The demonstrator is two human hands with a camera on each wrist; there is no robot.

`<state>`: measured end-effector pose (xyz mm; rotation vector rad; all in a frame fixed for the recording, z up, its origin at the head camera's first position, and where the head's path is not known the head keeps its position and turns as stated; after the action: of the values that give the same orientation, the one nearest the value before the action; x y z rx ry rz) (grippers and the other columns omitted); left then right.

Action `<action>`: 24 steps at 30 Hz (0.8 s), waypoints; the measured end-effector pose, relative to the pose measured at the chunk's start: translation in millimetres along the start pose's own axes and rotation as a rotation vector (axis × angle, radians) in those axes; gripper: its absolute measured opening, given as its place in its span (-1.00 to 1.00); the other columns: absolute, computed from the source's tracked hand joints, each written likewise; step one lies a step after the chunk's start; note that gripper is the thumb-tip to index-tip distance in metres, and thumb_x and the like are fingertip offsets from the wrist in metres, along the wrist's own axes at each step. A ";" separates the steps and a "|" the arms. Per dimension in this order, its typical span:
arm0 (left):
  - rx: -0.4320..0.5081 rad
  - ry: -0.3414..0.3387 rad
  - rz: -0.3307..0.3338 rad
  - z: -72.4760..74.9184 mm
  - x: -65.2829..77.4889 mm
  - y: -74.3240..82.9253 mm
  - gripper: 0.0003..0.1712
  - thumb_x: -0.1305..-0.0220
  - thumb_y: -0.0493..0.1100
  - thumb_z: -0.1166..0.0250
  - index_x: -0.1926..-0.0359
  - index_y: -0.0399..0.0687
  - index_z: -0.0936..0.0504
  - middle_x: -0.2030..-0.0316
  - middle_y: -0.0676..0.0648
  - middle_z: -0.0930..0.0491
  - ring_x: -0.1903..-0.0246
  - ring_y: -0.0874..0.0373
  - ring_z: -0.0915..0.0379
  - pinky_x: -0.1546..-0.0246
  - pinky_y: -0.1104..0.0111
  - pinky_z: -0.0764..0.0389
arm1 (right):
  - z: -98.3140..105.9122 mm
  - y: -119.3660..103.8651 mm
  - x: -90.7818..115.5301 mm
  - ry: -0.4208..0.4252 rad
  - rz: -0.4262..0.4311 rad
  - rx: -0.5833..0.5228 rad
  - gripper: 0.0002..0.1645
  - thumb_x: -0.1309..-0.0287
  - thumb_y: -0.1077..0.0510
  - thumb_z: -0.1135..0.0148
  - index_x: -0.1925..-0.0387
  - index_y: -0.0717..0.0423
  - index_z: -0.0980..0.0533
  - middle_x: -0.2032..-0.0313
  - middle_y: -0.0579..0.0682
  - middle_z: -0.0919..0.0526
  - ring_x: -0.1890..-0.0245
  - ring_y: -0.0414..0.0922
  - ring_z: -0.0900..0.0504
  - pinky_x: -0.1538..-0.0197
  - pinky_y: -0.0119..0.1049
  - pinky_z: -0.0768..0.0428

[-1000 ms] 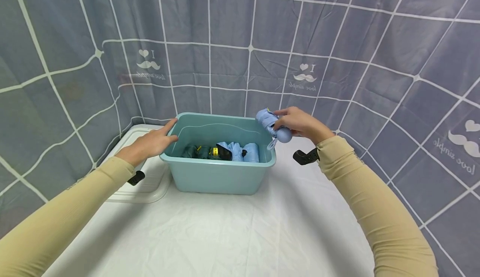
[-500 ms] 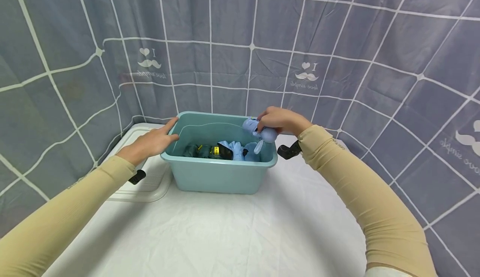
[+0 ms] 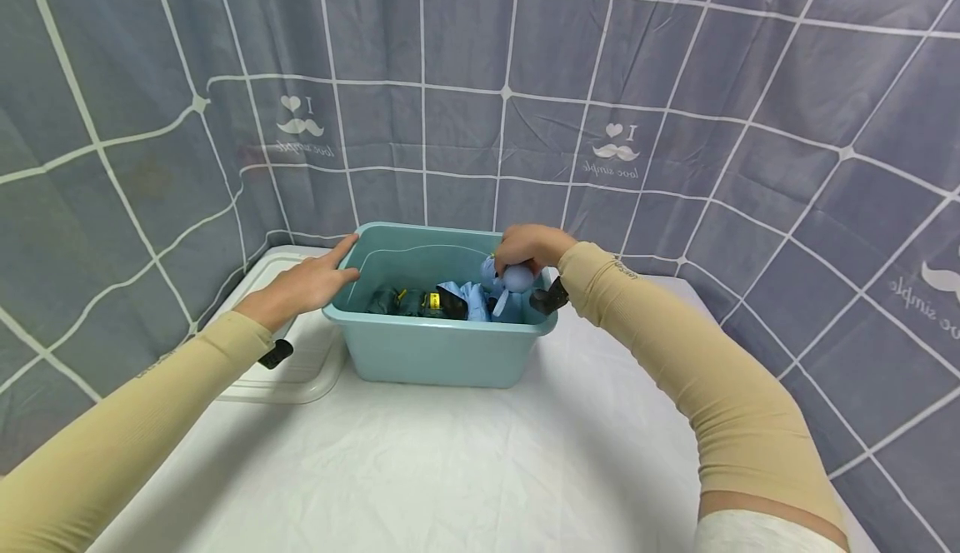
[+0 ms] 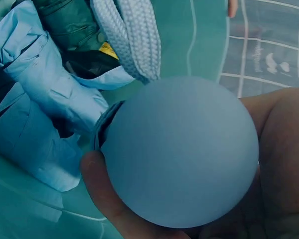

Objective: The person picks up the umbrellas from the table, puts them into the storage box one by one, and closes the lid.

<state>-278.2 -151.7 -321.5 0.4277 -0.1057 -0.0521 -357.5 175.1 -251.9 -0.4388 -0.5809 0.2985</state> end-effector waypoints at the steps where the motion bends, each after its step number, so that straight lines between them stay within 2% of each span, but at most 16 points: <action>1: -0.002 -0.001 0.000 -0.1 0.3 0.2 -0.15 -0.49 0.25 0.23 -0.62 0.32 0.39 -0.43 -0.37 -0.28 -0.29 -0.40 -0.36 -0.05 -0.30 -0.42 | -1.3 -0.6 -2.3 0.000 -0.005 0.008 -0.40 -0.24 0.19 -0.19 -0.31 0.27 -0.45 -0.21 0.21 -0.48 0.11 -0.01 -0.55 0.12 -0.22 -0.65; 4: 0.003 -0.001 0.003 -0.9 -0.1 0.0 -0.15 -0.49 0.24 0.22 -0.62 0.31 0.38 -0.43 -0.37 -0.29 -0.28 -0.39 -0.37 -0.05 -0.29 -0.42 | -5.8 -1.1 -9.2 -0.033 -0.019 0.035 -0.48 -0.23 0.20 -0.18 -0.22 0.28 -0.51 -0.11 0.19 -0.52 0.19 -0.05 -0.56 0.18 -0.27 -0.64; 10: 0.015 -0.011 0.004 -1.1 0.4 0.0 -0.15 -0.48 0.23 0.21 -0.62 0.33 0.40 -0.43 -0.35 -0.30 -0.27 -0.38 -0.39 -0.04 -0.28 -0.43 | -13.4 -2.7 -19.4 -0.121 -0.037 0.088 -0.31 -0.27 0.16 -0.20 -0.40 0.26 -0.33 -0.20 0.18 -0.46 0.20 -0.10 -0.60 0.19 -0.30 -0.66; 15: 0.014 -0.005 0.001 -0.3 -0.1 -0.7 -0.15 -0.49 0.24 0.23 -0.62 0.33 0.40 -0.45 -0.35 -0.27 -0.31 -0.40 -0.33 -0.10 -0.33 -0.37 | -15.9 -4.3 -21.6 -0.180 -0.024 0.065 -0.36 -0.30 0.16 -0.19 -0.36 0.32 -0.37 -0.13 0.21 -0.54 0.25 -0.14 -0.63 0.22 -0.33 -0.66; 19: 0.011 -0.004 -0.003 0.0 -0.4 -0.9 -0.16 -0.49 0.24 0.23 -0.62 0.31 0.39 -0.45 -0.35 -0.27 -0.33 -0.40 -0.30 -0.11 -0.34 -0.36 | -16.9 -5.2 -17.6 -0.230 -0.004 0.056 -0.28 -0.37 0.21 -0.10 -0.47 0.37 -0.19 -0.29 0.29 -0.46 0.28 -0.14 -0.67 0.14 -0.27 -0.69; 22: 0.008 -0.006 -0.005 0.0 -0.7 -1.2 -0.15 -0.50 0.23 0.22 -0.62 0.31 0.40 -0.43 -0.35 -0.29 -0.31 -0.39 -0.34 -0.08 -0.31 -0.40 | -16.3 -5.1 -13.3 -0.231 0.012 0.072 -0.24 -0.40 0.27 -0.03 -0.53 0.36 -0.06 -0.41 0.32 -0.33 0.29 -0.13 -0.69 0.02 -0.20 -0.69; 24: 0.012 -0.012 -0.003 -0.6 -1.1 -1.5 -0.15 -0.50 0.23 0.22 -0.62 0.32 0.40 -0.44 -0.35 -0.29 -0.30 -0.39 -0.34 -0.09 -0.31 -0.39 | -15.8 -3.8 -12.1 -0.222 0.018 0.080 -0.25 -0.40 0.29 -0.01 -0.54 0.33 -0.06 -0.44 0.32 -0.28 0.28 -0.09 -0.70 -0.01 -0.19 -0.68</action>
<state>-279.2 -152.7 -322.8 0.4395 -0.1169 -0.0567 -357.3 162.2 -267.4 -0.3363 -0.7789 0.3895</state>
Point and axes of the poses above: each hand's wrist, its own x-axis away from the middle knuckle, its own z-axis out of the back of the hand, y = z × x, the point moved 1 cm from there along -x, towards the middle knuckle
